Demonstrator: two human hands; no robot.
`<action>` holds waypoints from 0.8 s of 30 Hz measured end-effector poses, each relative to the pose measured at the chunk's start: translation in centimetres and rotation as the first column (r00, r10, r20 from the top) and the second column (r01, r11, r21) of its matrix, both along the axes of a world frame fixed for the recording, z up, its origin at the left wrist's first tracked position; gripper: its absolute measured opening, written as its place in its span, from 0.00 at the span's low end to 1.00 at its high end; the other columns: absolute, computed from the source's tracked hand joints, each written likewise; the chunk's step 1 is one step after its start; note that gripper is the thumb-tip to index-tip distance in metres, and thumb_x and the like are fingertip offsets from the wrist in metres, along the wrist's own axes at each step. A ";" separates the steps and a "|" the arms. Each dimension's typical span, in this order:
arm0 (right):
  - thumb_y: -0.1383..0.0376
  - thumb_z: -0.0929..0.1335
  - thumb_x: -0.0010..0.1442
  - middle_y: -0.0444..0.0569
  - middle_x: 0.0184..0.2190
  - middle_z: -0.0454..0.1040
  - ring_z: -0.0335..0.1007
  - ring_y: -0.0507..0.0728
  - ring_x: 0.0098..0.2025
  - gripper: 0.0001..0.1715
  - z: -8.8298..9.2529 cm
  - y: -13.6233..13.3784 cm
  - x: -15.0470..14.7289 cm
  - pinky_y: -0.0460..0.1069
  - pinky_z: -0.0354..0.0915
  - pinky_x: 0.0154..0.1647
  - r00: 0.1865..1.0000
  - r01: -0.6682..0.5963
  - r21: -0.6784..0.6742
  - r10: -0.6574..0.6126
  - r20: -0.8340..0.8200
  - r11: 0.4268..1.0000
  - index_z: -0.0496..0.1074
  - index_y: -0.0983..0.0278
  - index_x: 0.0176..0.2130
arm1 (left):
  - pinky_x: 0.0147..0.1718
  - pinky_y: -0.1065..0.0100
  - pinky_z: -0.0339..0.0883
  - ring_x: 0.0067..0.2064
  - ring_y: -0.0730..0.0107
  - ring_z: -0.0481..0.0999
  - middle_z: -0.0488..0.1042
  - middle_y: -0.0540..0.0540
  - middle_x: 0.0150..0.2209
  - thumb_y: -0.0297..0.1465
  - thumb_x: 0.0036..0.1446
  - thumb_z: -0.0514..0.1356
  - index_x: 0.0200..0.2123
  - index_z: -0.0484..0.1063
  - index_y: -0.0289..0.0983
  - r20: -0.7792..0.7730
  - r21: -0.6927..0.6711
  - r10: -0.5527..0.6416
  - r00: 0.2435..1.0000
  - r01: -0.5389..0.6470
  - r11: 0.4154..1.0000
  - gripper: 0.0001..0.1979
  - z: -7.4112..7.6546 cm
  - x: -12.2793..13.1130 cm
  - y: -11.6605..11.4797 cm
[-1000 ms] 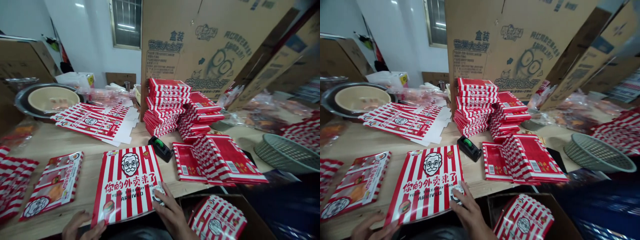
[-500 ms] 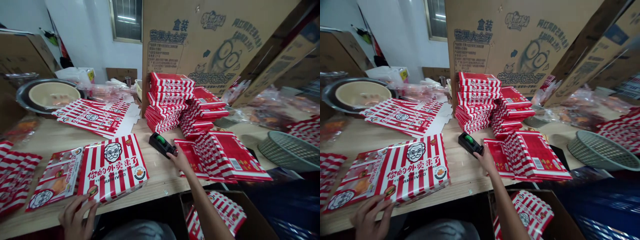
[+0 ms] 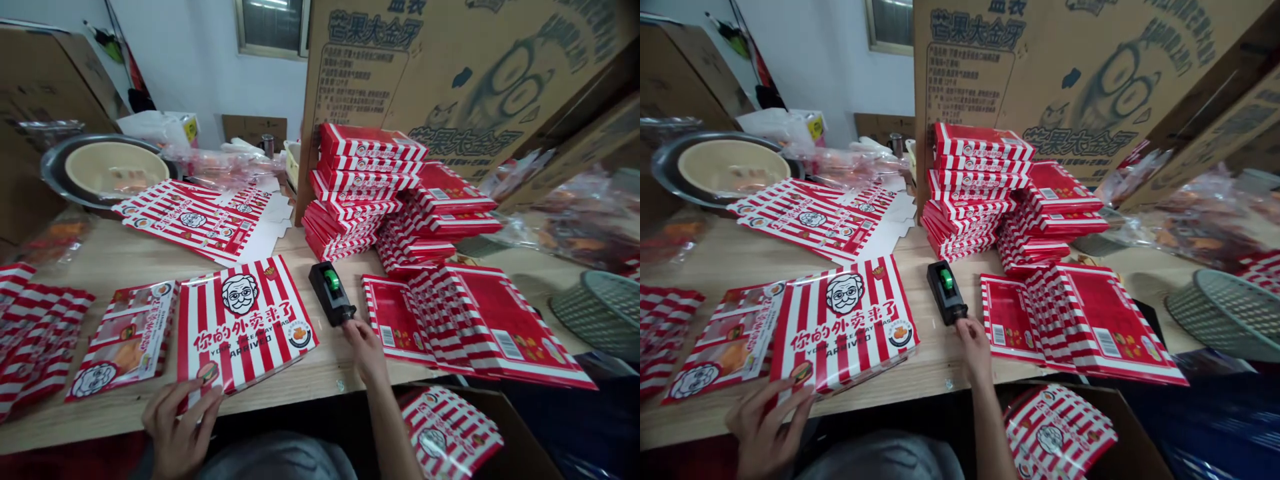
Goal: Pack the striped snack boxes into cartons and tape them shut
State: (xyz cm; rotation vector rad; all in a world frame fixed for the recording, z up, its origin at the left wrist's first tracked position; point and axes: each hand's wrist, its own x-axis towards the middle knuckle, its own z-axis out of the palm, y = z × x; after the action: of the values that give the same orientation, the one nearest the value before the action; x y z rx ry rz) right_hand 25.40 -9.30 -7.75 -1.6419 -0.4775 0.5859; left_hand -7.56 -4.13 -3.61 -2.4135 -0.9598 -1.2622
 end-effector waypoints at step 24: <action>0.63 0.67 0.55 0.33 0.16 0.65 0.61 0.49 0.17 0.51 8.0 0.6 -16.8 0.46 0.64 0.23 0.933 -0.061 0.222 0.135 -0.334 0.973 0.30 0.56 0.63 | 0.42 0.58 0.57 0.39 0.62 0.64 0.68 0.46 0.35 0.25 0.55 0.53 0.50 0.65 0.47 -0.418 -0.152 -0.049 0.907 -0.016 0.988 0.20 5.7 4.8 -0.4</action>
State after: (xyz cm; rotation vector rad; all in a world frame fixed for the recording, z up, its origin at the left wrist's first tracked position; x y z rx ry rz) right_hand 8.60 -8.69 0.28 -1.2854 -0.3476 0.8549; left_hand -2.77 -4.50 2.08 -2.6565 -0.9306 -0.6387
